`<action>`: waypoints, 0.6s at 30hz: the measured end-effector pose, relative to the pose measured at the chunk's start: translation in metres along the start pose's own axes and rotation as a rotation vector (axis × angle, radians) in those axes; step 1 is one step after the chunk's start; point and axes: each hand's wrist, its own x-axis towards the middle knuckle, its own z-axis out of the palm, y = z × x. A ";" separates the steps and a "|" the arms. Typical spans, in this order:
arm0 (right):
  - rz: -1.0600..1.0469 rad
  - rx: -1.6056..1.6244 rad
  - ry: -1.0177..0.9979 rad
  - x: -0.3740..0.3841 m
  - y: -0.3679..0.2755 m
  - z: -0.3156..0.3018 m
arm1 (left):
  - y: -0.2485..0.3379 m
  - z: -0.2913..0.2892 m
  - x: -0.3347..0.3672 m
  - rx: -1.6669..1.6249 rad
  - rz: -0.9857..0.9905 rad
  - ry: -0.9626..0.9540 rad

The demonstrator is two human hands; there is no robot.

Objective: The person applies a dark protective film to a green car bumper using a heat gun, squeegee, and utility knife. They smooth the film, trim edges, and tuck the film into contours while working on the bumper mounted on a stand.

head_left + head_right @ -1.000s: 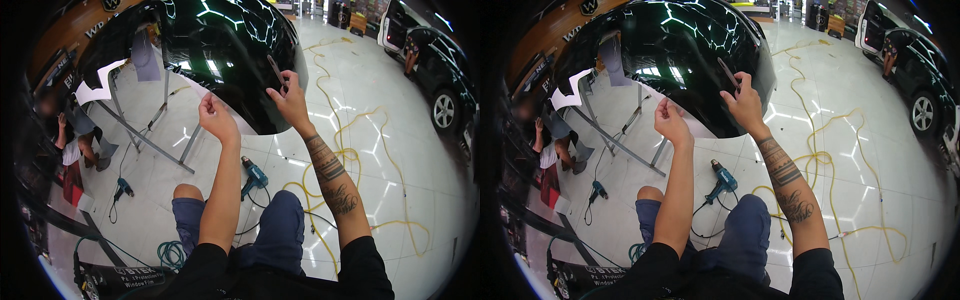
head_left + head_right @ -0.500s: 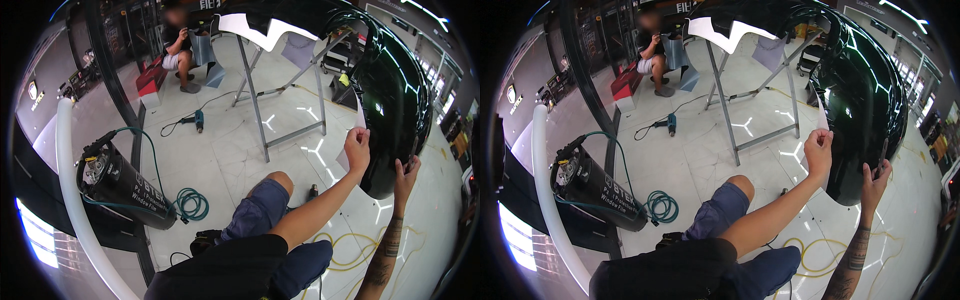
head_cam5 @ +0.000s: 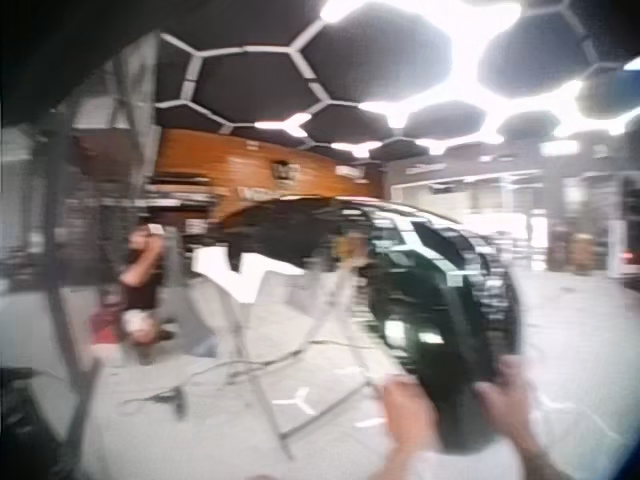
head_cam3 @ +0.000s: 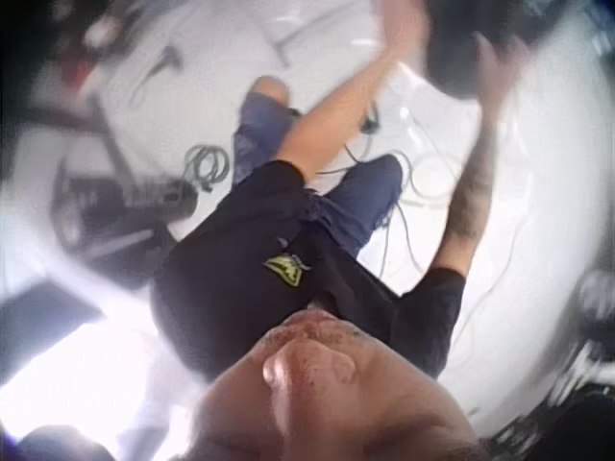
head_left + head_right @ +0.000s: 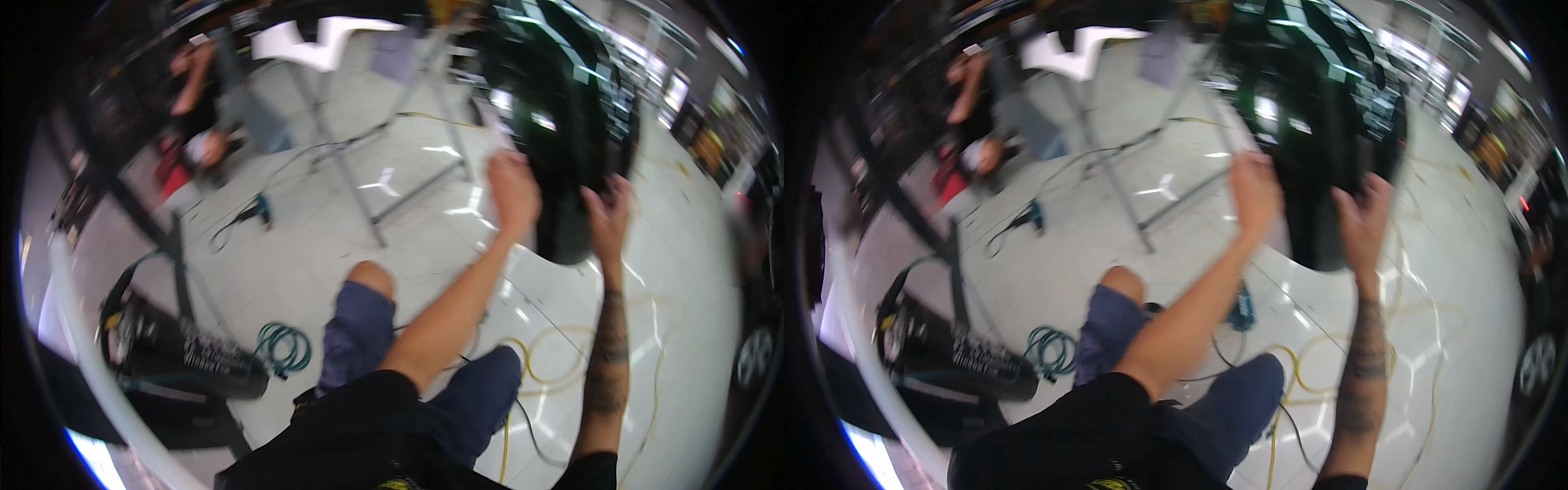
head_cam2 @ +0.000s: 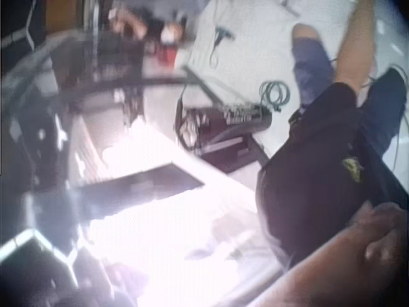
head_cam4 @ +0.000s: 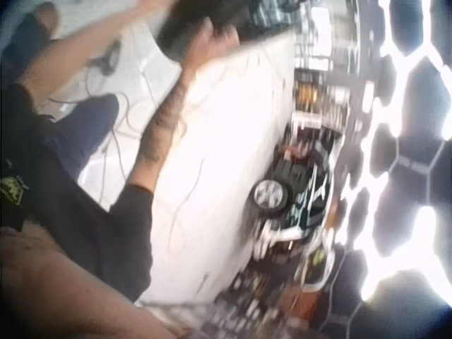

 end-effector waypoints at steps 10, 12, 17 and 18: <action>0.187 -0.113 -0.012 0.004 -0.044 -0.002 | -0.001 -0.011 0.003 -0.242 -0.139 0.099; 0.149 -0.125 -0.001 0.003 -0.045 -0.001 | 0.000 -0.013 0.007 -0.260 -0.191 0.074; 0.082 -0.175 0.027 0.005 -0.054 0.008 | -0.004 -0.025 0.025 -0.230 -0.247 -0.064; 0.030 -0.194 0.055 0.004 -0.051 0.010 | -0.005 -0.026 0.024 -0.213 -0.255 -0.108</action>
